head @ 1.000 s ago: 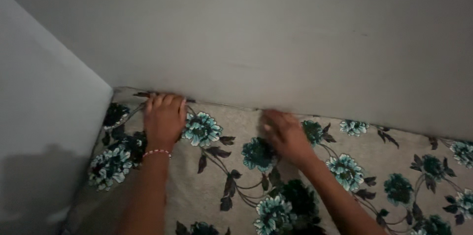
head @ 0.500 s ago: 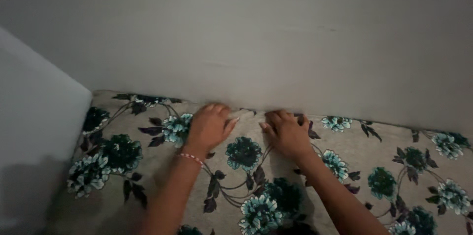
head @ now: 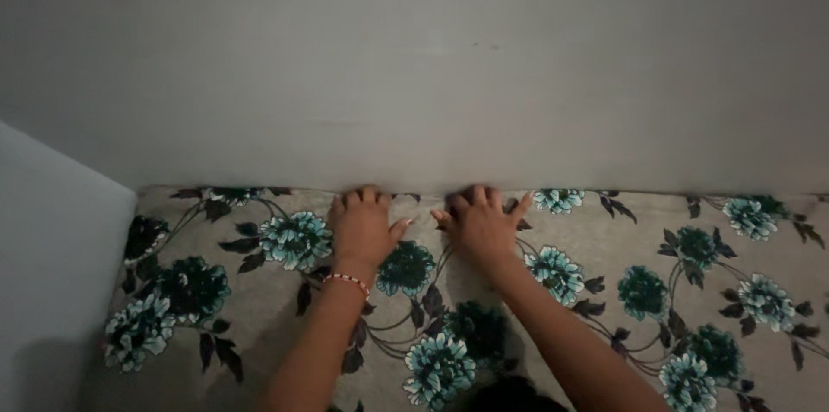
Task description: The person smooths a floral-patterned rug on the floor by hand, pressing and tucking the edges along the wall to flatten the surface.
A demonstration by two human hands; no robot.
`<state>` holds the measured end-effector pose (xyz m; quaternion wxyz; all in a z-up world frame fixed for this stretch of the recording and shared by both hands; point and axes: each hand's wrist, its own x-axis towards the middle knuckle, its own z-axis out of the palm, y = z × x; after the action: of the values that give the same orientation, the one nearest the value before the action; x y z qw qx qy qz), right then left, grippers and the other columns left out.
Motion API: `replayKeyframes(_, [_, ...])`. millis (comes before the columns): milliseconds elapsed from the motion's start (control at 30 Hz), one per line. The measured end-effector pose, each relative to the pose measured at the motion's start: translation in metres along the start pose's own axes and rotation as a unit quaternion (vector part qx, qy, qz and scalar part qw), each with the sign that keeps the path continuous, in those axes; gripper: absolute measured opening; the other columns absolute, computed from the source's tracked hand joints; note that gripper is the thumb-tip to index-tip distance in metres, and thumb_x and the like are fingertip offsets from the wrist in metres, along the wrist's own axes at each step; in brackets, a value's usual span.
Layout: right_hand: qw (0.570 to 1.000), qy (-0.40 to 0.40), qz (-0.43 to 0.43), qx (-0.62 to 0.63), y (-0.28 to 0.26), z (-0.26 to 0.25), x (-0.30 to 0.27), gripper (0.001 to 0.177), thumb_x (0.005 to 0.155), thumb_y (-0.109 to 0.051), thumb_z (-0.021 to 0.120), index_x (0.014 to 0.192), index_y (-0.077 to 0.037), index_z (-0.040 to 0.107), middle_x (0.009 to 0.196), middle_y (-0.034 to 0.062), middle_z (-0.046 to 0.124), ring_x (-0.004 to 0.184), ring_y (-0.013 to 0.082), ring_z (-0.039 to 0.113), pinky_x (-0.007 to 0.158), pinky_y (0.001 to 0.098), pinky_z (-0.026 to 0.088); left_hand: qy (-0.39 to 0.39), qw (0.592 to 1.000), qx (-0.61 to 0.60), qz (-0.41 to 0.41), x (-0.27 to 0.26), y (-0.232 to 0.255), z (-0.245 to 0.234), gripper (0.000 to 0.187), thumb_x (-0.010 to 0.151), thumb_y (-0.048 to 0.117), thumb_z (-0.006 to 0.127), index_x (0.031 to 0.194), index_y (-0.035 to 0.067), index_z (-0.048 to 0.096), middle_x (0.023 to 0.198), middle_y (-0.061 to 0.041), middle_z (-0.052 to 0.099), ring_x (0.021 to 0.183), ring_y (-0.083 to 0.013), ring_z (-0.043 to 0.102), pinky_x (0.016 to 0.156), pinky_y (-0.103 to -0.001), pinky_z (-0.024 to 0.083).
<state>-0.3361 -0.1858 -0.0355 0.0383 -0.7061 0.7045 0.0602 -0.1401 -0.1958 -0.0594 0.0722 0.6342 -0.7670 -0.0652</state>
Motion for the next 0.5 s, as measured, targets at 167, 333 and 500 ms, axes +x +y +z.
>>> replayKeyframes(167, [0.996,0.082,-0.012,0.035,0.001,0.022,-0.003,0.055,0.095,-0.061,0.049,0.134,-0.024,0.061,0.14,0.0078,0.051,0.139,0.0322,0.04,0.106,0.0855,0.01,0.076,0.997,-0.011,0.02,-0.014,-0.004,0.008,0.069,0.084,0.056,0.067,0.133,0.007,0.062,0.128,-0.017,0.057,0.124,-0.0382,0.049,0.112,-0.057,0.032])
replayKeyframes(333, [0.998,0.049,-0.028,0.019,0.006,0.018,0.002,0.054,0.095,-0.059,0.049,0.136,-0.027,0.06,0.144,0.0115,0.048,0.14,0.0363,0.039,0.104,0.0836,0.016,0.04,0.999,-0.013,0.007,-0.015,0.0,-0.003,0.064,0.085,0.052,0.067,0.139,0.02,0.059,0.127,-0.023,0.054,0.125,-0.0445,0.044,0.111,-0.065,0.026])
replayKeyframes(500, [0.998,-0.027,-0.05,-0.012,0.009,-0.004,0.005,0.055,0.094,-0.062,0.05,0.137,-0.029,0.058,0.147,0.0092,0.045,0.141,0.035,0.036,0.105,0.084,0.016,-0.036,0.999,-0.022,-0.011,-0.011,0.001,-0.014,0.057,0.089,0.052,0.065,0.141,0.03,0.058,0.133,-0.02,0.052,0.129,-0.0437,0.041,0.113,-0.07,0.022])
